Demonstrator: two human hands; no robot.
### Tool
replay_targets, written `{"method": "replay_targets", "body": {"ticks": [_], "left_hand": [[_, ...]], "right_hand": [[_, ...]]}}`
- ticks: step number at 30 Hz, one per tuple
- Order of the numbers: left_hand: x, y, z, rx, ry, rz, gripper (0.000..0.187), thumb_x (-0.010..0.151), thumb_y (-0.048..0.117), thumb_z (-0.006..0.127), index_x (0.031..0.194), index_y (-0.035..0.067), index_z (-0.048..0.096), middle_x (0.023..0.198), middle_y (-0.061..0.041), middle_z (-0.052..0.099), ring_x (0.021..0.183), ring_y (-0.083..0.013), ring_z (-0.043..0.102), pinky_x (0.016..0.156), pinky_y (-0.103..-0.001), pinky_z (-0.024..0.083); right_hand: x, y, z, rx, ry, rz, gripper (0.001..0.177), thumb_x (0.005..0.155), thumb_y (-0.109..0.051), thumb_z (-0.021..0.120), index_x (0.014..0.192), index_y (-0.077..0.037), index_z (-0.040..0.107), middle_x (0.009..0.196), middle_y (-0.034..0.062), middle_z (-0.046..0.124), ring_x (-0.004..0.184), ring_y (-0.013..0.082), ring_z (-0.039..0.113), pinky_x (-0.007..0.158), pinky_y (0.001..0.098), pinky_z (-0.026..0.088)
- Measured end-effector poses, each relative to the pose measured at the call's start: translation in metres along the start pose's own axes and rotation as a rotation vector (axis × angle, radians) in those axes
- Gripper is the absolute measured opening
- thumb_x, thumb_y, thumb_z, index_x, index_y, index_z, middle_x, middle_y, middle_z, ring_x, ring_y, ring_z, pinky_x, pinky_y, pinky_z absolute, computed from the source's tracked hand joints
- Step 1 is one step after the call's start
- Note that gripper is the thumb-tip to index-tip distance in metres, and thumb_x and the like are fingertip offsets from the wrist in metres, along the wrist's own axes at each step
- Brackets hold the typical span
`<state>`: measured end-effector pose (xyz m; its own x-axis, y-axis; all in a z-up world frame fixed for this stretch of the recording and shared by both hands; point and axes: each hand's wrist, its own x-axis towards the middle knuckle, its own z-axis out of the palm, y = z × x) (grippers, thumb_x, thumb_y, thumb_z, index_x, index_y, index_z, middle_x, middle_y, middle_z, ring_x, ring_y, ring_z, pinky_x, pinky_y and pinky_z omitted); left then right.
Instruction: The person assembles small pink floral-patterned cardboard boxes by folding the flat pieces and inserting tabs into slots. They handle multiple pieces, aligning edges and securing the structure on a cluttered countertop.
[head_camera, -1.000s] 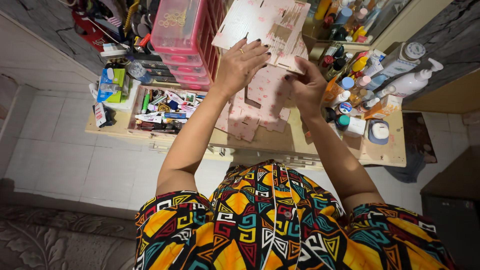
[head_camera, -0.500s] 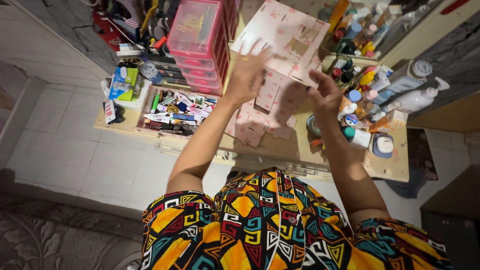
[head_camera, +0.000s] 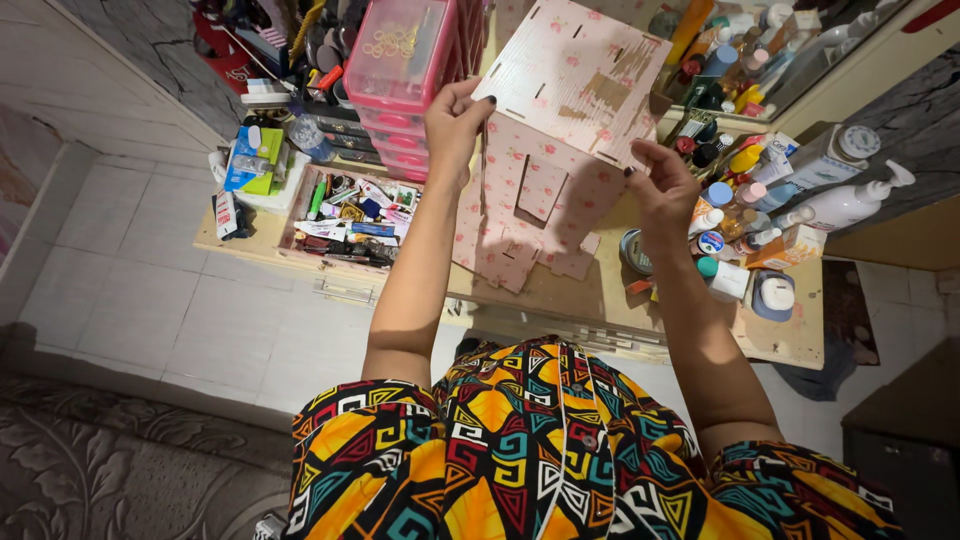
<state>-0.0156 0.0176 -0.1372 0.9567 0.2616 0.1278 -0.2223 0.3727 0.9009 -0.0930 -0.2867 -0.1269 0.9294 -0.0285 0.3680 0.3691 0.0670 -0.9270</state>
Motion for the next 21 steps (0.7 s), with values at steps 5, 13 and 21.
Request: {"method": "replay_targets", "body": {"ticks": [5,13,21], "left_hand": [[-0.012,0.007,0.006,-0.011,-0.056,0.004,0.031,0.085,-0.001,0.075,0.115,-0.002,0.067,0.089,-0.005,0.073,0.076,-0.0082,0.064,0.066,-0.023,0.049],[-0.007,0.012,0.009,0.056,-0.072,0.028,0.032,0.085,-0.001,0.078,0.115,-0.003,0.069,0.092,-0.006,0.073,0.077,-0.007,0.064,0.068,-0.022,0.053],[-0.007,0.013,0.007,0.146,-0.086,0.075,0.038,0.08,-0.003,0.073,0.118,0.002,0.07,0.085,0.004,0.065,0.071,-0.0036,0.056,0.062,-0.021,0.046]], "right_hand": [[0.0,-0.003,-0.007,0.105,0.013,0.027,0.036,0.094,0.007,0.059,0.13,0.007,0.062,0.125,0.0116,0.068,0.109,0.0176,0.069,0.097,0.0346,0.062],[-0.004,-0.009,-0.004,0.108,0.018,0.018,0.036,0.094,0.008,0.058,0.13,0.007,0.061,0.126,0.0127,0.067,0.112,0.0192,0.069,0.099,0.0372,0.063],[-0.003,-0.014,0.001,-0.003,-0.007,-0.036,0.036,0.095,0.009,0.059,0.13,0.005,0.064,0.122,0.0099,0.069,0.11,0.0147,0.069,0.096,0.0294,0.06]]}}
